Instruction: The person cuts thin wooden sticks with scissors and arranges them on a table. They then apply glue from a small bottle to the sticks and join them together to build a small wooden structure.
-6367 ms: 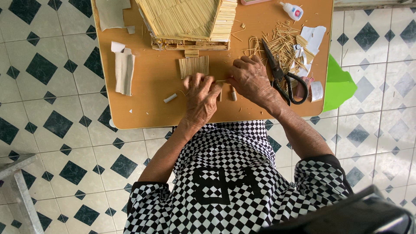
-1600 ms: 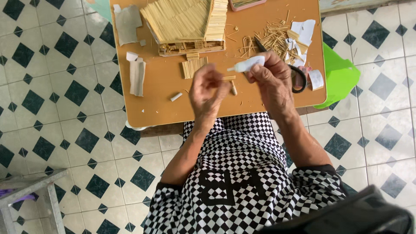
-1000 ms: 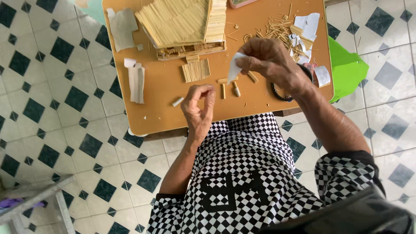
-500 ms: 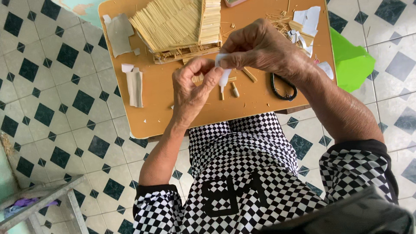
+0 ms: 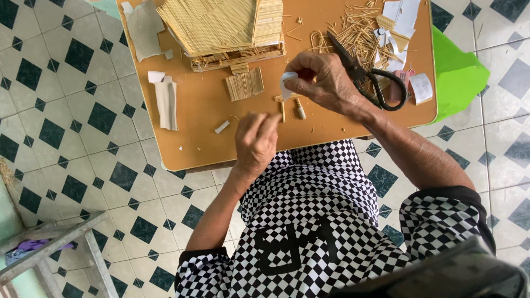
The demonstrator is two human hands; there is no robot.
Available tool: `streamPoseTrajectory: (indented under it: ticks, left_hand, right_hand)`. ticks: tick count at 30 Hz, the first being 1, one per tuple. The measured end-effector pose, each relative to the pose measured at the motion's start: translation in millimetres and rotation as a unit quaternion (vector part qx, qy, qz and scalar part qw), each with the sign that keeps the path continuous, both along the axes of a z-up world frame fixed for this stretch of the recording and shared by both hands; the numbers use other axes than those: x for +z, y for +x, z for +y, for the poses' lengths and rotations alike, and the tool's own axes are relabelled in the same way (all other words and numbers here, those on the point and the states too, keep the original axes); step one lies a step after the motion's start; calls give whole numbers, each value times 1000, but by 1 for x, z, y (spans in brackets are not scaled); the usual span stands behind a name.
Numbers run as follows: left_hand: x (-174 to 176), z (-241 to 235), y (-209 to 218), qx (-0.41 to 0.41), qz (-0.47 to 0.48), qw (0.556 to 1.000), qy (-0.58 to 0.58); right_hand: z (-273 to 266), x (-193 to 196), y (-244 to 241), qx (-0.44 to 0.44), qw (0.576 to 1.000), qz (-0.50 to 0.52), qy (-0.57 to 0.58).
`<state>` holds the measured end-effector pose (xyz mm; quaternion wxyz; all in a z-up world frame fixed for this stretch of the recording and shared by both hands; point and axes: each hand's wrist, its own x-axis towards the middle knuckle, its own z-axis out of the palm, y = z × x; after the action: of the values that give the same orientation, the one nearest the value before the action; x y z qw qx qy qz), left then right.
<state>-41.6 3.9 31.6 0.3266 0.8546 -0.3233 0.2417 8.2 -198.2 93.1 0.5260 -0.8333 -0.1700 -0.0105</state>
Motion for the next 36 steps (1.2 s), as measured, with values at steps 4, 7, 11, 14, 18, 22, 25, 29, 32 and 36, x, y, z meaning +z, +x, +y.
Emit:
streamPoseTrajectory:
  ticks: [4, 7, 11, 14, 18, 22, 25, 29, 32, 36]
  left_hand:
    - [-24, -5, -13, -18, -10, 999, 26]
    - [-35, -6, -13, -11, 0, 998, 54]
    - [-47, -5, -11, 5, 14, 998, 61]
    - [-47, -7, -9, 6, 15, 998, 57]
    - [-54, -7, -6, 8, 1, 997, 73]
    - [-37, -9, -2, -7, 6, 998, 65]
    - [-43, -11, -3, 4, 10, 998, 65]
    - [-40, -12, -1, 1, 16, 998, 56]
    - [-37, -13, 0, 2, 16, 998, 53]
    - [-41, -12, -2, 6, 20, 998, 54]
  right_hand:
    - [4, -19, 2, 13, 998, -48, -24]
    - [5, -21, 5, 38, 994, -90, -40]
    - [4, -35, 5, 17, 999, -28, 18]
    - [4, -35, 6, 22, 999, -36, 7]
    - [6, -34, 5, 22, 999, -34, 6]
    - [4, -31, 6, 32, 999, -28, 8]
    - [3, -33, 6, 30, 999, -28, 6]
    - [3, -36, 6, 28, 999, -35, 6]
    - [4, -37, 6, 30, 999, -37, 5]
    - [6, -39, 7, 29, 999, -37, 2]
